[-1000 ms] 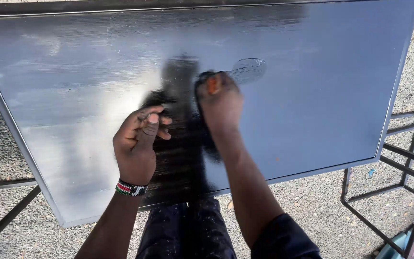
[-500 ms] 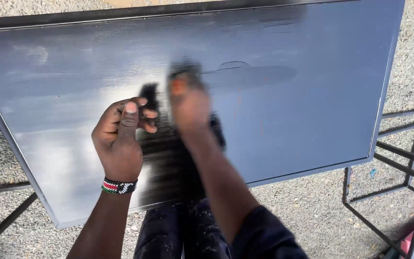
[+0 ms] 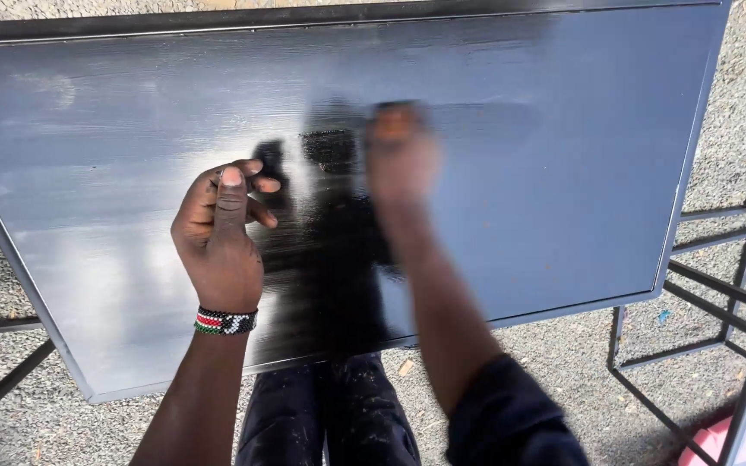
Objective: The person paints a black metal cabinet with black paint using a sponge. They repeatedly dip the sponge into a paint can and apply the paint to the cabinet's surface. The person also moves around the workspace and briefly handles a white cloth.
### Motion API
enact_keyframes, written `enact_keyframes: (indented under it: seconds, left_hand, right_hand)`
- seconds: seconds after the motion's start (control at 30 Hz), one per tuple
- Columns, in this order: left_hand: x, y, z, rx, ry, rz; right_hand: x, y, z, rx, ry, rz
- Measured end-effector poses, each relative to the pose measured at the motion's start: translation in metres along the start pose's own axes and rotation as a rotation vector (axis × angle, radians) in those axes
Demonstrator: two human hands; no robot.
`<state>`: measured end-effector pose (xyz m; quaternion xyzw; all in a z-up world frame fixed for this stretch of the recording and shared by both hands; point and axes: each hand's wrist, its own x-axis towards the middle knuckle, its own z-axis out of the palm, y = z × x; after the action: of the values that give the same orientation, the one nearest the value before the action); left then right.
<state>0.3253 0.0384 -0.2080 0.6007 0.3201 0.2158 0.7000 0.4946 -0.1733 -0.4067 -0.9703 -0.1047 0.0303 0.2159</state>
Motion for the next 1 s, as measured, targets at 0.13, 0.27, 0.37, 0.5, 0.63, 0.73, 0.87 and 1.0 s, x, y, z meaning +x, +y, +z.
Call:
enact_keyframes:
  seconds: [0.13, 0.27, 0.37, 0.5, 0.63, 0.73, 0.87, 1.0]
  left_hand:
    - [0.003, 0.009, 0.015, 0.078, -0.017, 0.026]
    - [0.011, 0.002, 0.002, 0.043, -0.034, -0.033]
    - [0.015, 0.003, -0.003, 0.065, -0.001, -0.110]
    - [0.007, 0.001, 0.007, 0.130, 0.079, -0.170]
    - [0.003, 0.013, 0.013, 0.138, 0.064, -0.155]
    - [0.010, 0.013, 0.005, 0.099, 0.026, -0.105]
    - [0.018, 0.013, -0.006, 0.093, 0.068, -0.137]
    - [0.010, 0.003, 0.002, 0.076, 0.124, -0.171]
  right_hand:
    - [-0.025, -0.121, 0.033, 0.089, -0.406, -0.058]
    - [0.039, 0.095, -0.041, -0.205, 0.152, -0.085]
    - [0.075, 0.193, -0.110, -0.188, 0.221, 0.041]
    - [0.036, 0.014, -0.031, 0.076, 0.038, 0.305]
    - [0.002, -0.164, 0.001, 0.074, -0.397, -0.020]
    - [0.040, -0.047, 0.005, 0.224, -0.141, -0.083]
    - [0.107, 0.128, -0.087, -0.181, 0.086, 0.138]
    - [0.082, 0.027, -0.015, 0.139, -0.058, 0.277]
